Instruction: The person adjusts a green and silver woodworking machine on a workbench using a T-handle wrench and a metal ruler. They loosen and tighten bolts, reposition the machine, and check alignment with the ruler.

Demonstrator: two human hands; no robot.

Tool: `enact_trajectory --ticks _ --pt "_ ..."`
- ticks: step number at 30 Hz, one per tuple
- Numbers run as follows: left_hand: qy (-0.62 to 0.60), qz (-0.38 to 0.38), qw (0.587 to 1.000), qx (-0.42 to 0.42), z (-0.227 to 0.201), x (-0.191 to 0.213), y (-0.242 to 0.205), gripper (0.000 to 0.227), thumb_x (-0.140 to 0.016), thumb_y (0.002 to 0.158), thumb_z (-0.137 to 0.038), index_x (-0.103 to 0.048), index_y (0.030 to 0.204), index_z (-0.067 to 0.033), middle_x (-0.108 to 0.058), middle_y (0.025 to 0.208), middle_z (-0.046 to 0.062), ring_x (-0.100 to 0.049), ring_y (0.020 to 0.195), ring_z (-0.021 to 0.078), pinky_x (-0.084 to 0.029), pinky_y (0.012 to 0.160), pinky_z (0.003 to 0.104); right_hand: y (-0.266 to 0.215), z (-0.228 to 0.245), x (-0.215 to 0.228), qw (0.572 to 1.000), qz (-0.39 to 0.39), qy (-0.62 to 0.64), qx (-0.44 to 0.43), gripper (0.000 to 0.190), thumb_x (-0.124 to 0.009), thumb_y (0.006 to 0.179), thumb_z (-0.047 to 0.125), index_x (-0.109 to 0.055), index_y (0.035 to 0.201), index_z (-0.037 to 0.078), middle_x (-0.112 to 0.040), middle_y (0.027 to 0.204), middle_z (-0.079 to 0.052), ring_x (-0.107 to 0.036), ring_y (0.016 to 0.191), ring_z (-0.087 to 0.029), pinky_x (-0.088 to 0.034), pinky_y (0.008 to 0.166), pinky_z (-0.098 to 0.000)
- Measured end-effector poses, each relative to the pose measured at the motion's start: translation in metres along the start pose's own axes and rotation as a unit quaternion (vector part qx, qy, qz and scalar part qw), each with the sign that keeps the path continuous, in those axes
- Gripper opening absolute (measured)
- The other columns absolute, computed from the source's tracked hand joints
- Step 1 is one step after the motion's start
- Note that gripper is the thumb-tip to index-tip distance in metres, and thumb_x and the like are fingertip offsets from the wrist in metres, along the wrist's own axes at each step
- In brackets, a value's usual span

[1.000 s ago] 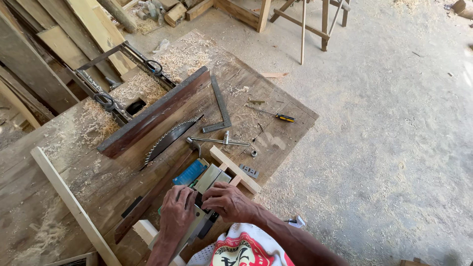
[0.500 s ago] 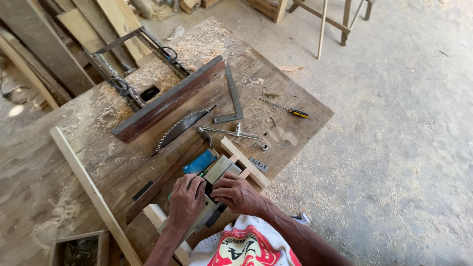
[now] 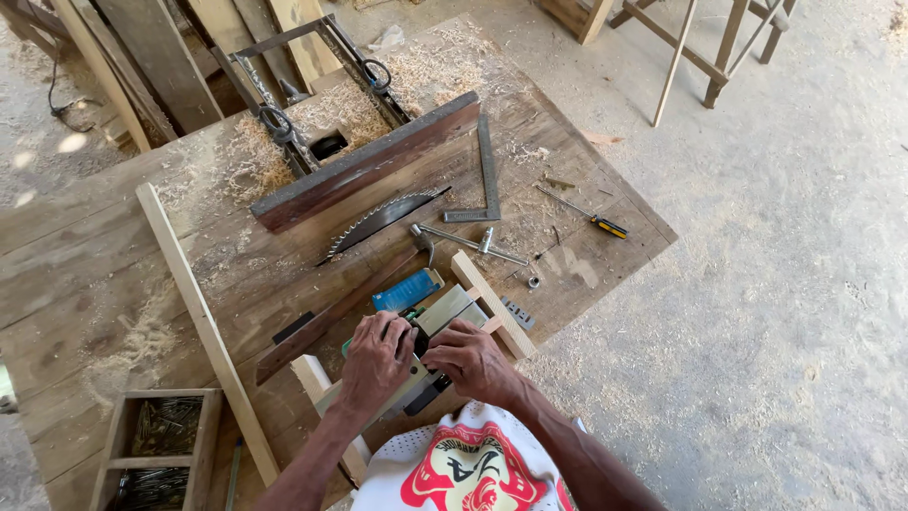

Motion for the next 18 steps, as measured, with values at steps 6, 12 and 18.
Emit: enact_trajectory --ticks 6,12,18 --pt "-0.013 0.01 1.0 -0.011 -0.006 0.005 0.001 0.014 -0.068 0.091 -0.016 -0.069 0.099 -0.0045 -0.063 0.1 0.012 -0.063 0.092 0.034 -0.052 0.081 0.047 0.001 0.003 0.003 0.999 0.012 0.024 0.024 0.018 -0.074 0.081 0.001 -0.075 0.099 0.004 -0.074 0.102 -0.009 -0.065 0.096 -0.027 -0.054 0.083 -0.0392" --pt "-0.019 0.019 1.0 0.015 0.005 -0.005 -0.003 0.016 -0.069 0.094 -0.019 -0.068 0.099 -0.0039 -0.063 0.1 0.012 -0.063 0.093 0.0326 -0.054 0.082 0.046 0.001 -0.003 -0.001 0.999 0.018 0.028 -0.011 0.015 -0.077 0.084 0.005 -0.075 0.099 0.004 -0.072 0.096 -0.008 -0.065 0.092 -0.026 -0.054 0.081 -0.039" --pt "-0.008 0.022 1.0 -0.018 0.004 -0.01 -0.006 0.015 -0.068 0.094 -0.018 -0.069 0.102 -0.0047 -0.063 0.101 0.011 -0.064 0.092 0.0287 -0.055 0.082 0.044 0.0 0.001 0.001 1.0 0.016 0.023 0.014 0.015 -0.074 0.084 0.003 -0.076 0.099 0.005 -0.074 0.101 -0.007 -0.066 0.096 -0.026 -0.055 0.083 -0.0382"
Point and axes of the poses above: each hand's wrist, its own y-axis towards the middle knuckle, its own x-axis out of the back of the hand, z = x × y, the point moved 10 cm from there along y, towards the middle knuckle
